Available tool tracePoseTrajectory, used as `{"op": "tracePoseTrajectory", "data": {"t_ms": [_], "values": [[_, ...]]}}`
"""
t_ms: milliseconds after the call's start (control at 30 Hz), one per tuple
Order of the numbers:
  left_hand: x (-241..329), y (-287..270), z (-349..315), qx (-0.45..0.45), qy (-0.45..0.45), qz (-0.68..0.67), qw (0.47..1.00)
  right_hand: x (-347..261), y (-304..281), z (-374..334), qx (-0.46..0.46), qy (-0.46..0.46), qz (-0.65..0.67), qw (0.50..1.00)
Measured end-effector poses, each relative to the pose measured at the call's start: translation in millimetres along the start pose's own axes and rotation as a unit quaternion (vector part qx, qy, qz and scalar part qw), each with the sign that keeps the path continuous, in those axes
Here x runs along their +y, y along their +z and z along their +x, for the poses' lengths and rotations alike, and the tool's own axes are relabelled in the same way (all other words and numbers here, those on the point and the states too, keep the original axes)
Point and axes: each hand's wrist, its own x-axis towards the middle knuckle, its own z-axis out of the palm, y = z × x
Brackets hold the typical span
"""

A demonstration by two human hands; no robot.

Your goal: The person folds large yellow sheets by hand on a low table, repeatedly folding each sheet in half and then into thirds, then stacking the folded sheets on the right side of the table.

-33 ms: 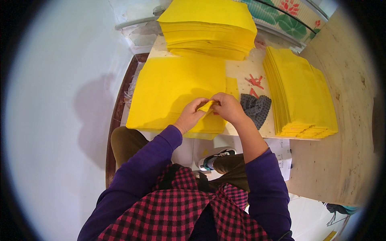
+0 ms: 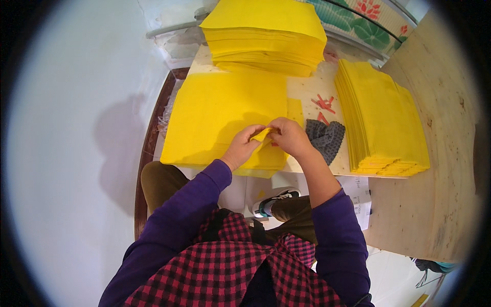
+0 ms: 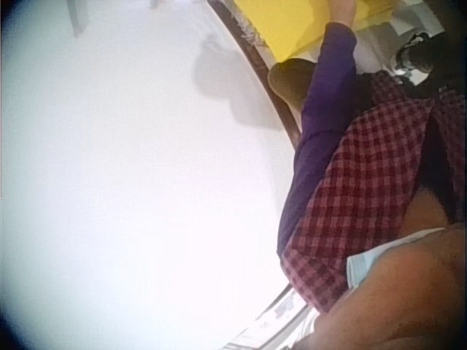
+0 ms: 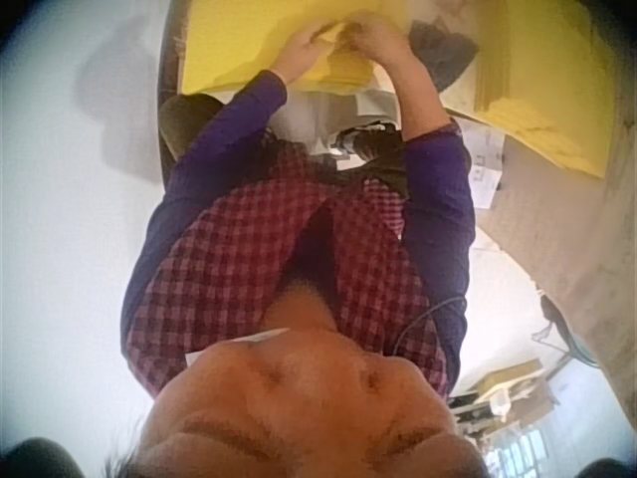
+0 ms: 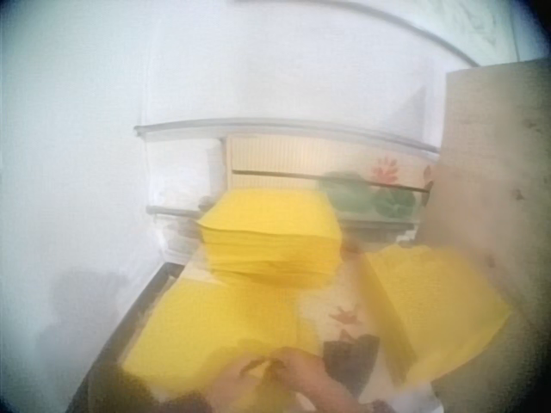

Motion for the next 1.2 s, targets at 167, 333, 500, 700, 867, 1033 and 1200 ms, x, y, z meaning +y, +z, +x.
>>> {"op": "tracePoseTrajectory", "data": {"t_ms": [167,333,500,700,867,1033,1200], "values": [[-2,0,-1,0.030,0.001,0.049,0.998,-4,3,-14,0.115,-0.007,0.040,0.993],[0,1,0,0.023,-0.011,0.025,0.999,3,7,-33,0.204,0.005,0.029,0.979],[3,1,-1,0.016,-0.015,0.022,1.000,11,19,-53,0.240,0.036,0.094,0.966],[-1,-2,-2,0.026,-0.047,-0.029,0.998,18,11,-86,0.259,0.123,0.250,0.925],[-8,-5,-1,0.066,-0.084,-0.115,0.988,37,-14,-94,0.323,0.057,-0.016,0.945],[-12,-5,0,0.083,-0.115,-0.206,0.968,57,-16,-98,0.335,0.008,-0.222,0.916],[-9,-6,0,0.105,-0.125,-0.254,0.953,74,-20,-95,0.300,0.049,-0.156,0.940]]}}
